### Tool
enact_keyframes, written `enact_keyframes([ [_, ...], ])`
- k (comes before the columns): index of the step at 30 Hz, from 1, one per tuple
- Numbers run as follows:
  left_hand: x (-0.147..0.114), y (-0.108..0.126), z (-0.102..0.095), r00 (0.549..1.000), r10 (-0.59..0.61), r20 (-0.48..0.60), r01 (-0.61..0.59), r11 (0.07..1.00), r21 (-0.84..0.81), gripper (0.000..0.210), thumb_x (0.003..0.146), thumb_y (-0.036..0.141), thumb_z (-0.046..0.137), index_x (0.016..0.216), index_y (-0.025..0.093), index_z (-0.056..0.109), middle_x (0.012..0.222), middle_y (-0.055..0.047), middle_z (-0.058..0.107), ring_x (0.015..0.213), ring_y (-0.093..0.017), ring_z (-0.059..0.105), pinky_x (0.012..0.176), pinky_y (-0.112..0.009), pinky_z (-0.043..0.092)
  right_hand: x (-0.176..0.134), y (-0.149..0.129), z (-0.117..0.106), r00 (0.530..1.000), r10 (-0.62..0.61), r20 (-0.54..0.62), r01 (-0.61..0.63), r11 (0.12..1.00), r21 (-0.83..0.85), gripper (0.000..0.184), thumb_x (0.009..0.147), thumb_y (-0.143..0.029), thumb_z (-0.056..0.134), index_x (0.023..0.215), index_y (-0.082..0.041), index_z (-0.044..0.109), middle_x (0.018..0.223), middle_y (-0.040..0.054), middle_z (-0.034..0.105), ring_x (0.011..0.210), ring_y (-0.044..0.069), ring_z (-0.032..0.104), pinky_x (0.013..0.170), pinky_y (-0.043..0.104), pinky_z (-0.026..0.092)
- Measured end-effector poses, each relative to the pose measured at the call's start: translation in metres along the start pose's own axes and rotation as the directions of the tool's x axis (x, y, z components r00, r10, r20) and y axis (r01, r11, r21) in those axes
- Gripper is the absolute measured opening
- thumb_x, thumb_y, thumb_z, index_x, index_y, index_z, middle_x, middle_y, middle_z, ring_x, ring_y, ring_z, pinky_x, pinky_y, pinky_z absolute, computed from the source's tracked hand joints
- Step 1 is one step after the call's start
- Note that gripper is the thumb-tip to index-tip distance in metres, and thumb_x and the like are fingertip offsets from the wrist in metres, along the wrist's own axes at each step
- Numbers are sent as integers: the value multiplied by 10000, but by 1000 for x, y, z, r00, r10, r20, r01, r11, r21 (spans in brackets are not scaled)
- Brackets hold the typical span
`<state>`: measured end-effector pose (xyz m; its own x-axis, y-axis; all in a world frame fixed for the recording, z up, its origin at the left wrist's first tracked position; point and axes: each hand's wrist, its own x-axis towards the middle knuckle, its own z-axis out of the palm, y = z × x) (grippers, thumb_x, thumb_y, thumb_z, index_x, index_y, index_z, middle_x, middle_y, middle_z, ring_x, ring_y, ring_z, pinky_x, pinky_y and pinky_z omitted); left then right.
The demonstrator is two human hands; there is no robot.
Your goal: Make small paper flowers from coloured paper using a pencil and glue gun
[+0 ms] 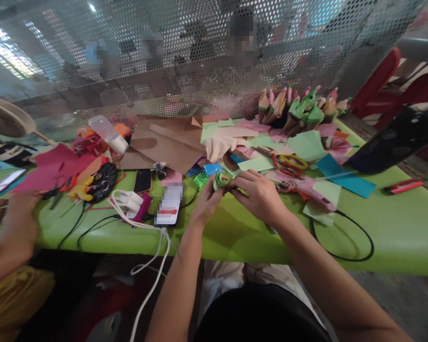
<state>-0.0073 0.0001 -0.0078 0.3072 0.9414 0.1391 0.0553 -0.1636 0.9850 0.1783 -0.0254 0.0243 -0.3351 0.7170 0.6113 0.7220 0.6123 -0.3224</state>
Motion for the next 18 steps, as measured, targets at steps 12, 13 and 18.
enact_keyframes([
  [12,-1,2,0,1000,-3,1,3,1000,-13,376,929,536,611,1165,245,624,828,20,529,694,-128,444,663,-261,400,0,0,-5,997,62,-42,-58,994,88,135,929,-145,669,864,-236,745,850,52,728,829,222,630,733,325,473],
  [13,-1,2,0,1000,4,1,-3,1000,-10,373,930,537,611,1160,245,625,826,20,528,689,-128,440,665,-263,401,-1,0,-4,998,54,-30,-51,995,87,139,931,-145,665,867,-234,750,859,55,733,840,226,634,739,328,479],
  [18,0,2,-1,999,24,25,-24,1000,4,367,928,539,608,1142,241,636,809,16,522,686,-138,433,679,-279,408,-1,0,-2,999,33,5,-33,998,62,143,950,-172,643,894,-225,764,880,75,742,859,236,636,745,343,501],
])
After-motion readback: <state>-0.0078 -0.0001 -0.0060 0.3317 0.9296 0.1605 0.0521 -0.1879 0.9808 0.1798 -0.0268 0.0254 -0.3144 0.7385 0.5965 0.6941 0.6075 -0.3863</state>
